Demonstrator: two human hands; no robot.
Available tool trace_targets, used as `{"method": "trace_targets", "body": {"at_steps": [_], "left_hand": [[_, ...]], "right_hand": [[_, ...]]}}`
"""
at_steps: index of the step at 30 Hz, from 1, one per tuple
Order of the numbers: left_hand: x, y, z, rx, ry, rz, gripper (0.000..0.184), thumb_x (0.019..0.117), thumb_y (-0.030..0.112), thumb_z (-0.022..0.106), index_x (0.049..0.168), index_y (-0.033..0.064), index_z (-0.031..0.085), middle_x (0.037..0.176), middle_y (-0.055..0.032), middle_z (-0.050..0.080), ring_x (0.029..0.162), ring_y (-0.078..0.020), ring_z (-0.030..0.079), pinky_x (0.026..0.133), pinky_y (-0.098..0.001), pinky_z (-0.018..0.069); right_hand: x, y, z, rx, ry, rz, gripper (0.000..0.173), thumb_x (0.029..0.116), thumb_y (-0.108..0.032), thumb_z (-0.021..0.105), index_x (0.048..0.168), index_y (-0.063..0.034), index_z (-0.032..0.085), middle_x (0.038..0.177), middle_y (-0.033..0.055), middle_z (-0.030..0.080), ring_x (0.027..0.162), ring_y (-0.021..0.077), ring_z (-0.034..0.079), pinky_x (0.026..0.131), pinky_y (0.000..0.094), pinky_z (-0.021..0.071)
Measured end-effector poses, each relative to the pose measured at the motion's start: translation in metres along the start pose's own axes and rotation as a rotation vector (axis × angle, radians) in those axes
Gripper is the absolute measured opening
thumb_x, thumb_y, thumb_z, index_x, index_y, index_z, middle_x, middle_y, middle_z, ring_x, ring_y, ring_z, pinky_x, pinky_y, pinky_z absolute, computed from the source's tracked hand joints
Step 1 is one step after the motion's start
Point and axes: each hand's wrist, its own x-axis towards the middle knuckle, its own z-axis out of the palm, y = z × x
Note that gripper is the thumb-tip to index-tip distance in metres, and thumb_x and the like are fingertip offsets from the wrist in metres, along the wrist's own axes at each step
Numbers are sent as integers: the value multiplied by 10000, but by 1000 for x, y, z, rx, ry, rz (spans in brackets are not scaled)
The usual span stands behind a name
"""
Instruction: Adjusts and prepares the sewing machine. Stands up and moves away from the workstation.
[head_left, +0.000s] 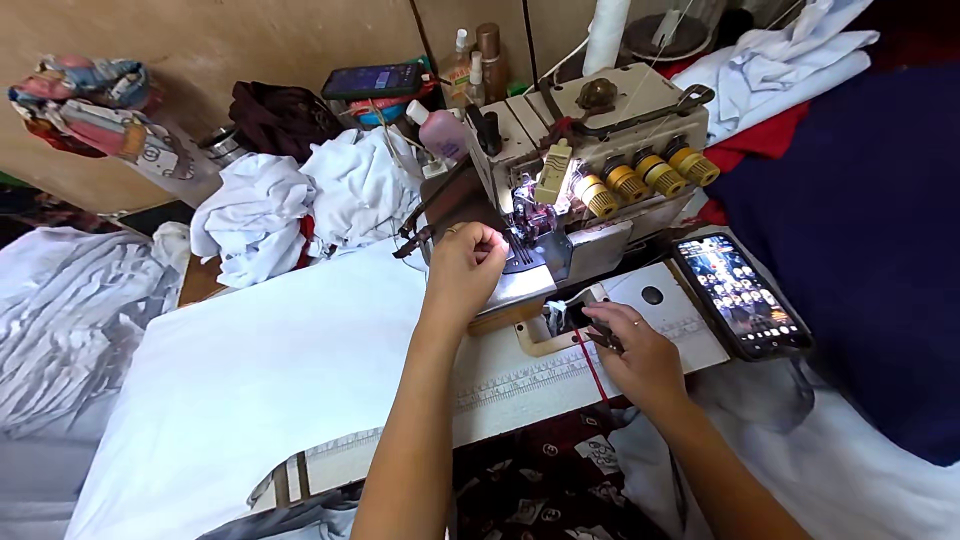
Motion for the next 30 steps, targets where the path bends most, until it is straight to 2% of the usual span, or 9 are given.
{"method": "trace_targets", "body": {"at_steps": [3, 5, 7, 10, 13, 14, 17, 23, 30], "left_hand": [[10, -4, -1, 22, 56, 1, 73, 958, 70, 651, 923, 6, 650, 1004, -126, 632, 853, -146, 646, 749, -295, 560], [24, -9, 0, 79, 79, 1, 151, 931, 88, 699, 1028, -25, 670, 1112, -190, 634, 989, -234, 659, 875, -373, 563], [36, -13, 0, 132, 19, 19, 342, 906, 147, 740, 1163, -65, 663, 1267, -269, 604, 1211, -368, 584, 1047, -511, 459], [45, -11, 2, 212, -99, 29, 430, 906, 289, 753, 1169, -48, 703, 1345, -252, 598, 1319, -420, 499, 1106, -579, 365], [48, -6, 6, 234, -81, -21, 222, 931, 201, 714, 968, -17, 740, 1196, -206, 649, 1219, -379, 541, 1031, -538, 402], [49, -6, 6, 239, -74, -28, 193, 941, 174, 691, 941, -14, 734, 1166, -201, 653, 1199, -369, 551, 1017, -529, 410], [53, -3, 4, 235, -93, -96, 179, 990, 150, 625, 978, -2, 719, 1193, -194, 647, 1228, -348, 556, 1027, -528, 426], [54, -1, 6, 239, -18, -157, 247, 1033, 181, 542, 1023, -15, 692, 1152, -203, 645, 1186, -351, 583, 1003, -536, 447], [49, -6, 1, 108, 61, -150, 170, 981, 121, 566, 1004, -12, 669, 968, -178, 651, 951, -315, 635, 829, -528, 493]], "right_hand": [[-1, 0, 1, -1, 8, 2, 371, 842, 6, 617, 1186, -64, 736, 1227, 144, 712, 874, 301, 740, 630, 483, 584], [-1, 1, 1, -1, 6, 1, 358, 851, -4, 623, 1184, -66, 738, 1211, 141, 717, 851, 293, 738, 625, 481, 583], [0, 0, 1, -6, 11, -5, 348, 845, -12, 621, 1167, -62, 743, 1181, 145, 723, 819, 290, 734, 608, 480, 578], [0, 0, 1, -20, 23, -14, 338, 842, -16, 617, 1150, -63, 749, 1155, 144, 731, 790, 285, 731, 586, 468, 570], [-1, 0, 2, -26, 18, -20, 344, 837, -18, 619, 1150, -67, 751, 1141, 138, 734, 778, 279, 728, 582, 465, 568], [-1, 1, 2, -28, 20, -24, 342, 835, -19, 618, 1147, -67, 752, 1132, 136, 736, 773, 276, 727, 579, 463, 567], [0, 0, 2, -37, 16, -20, 336, 835, -18, 622, 1140, -65, 755, 1118, 134, 739, 763, 275, 725, 578, 462, 566], [0, 0, 2, -42, 19, -28, 331, 833, -17, 615, 1129, -61, 757, 1112, 139, 739, 767, 278, 727, 582, 463, 567], [0, 1, 1, -45, 0, -27, 342, 827, -15, 615, 1135, -65, 755, 1102, 134, 739, 764, 286, 723, 583, 486, 563]]}}
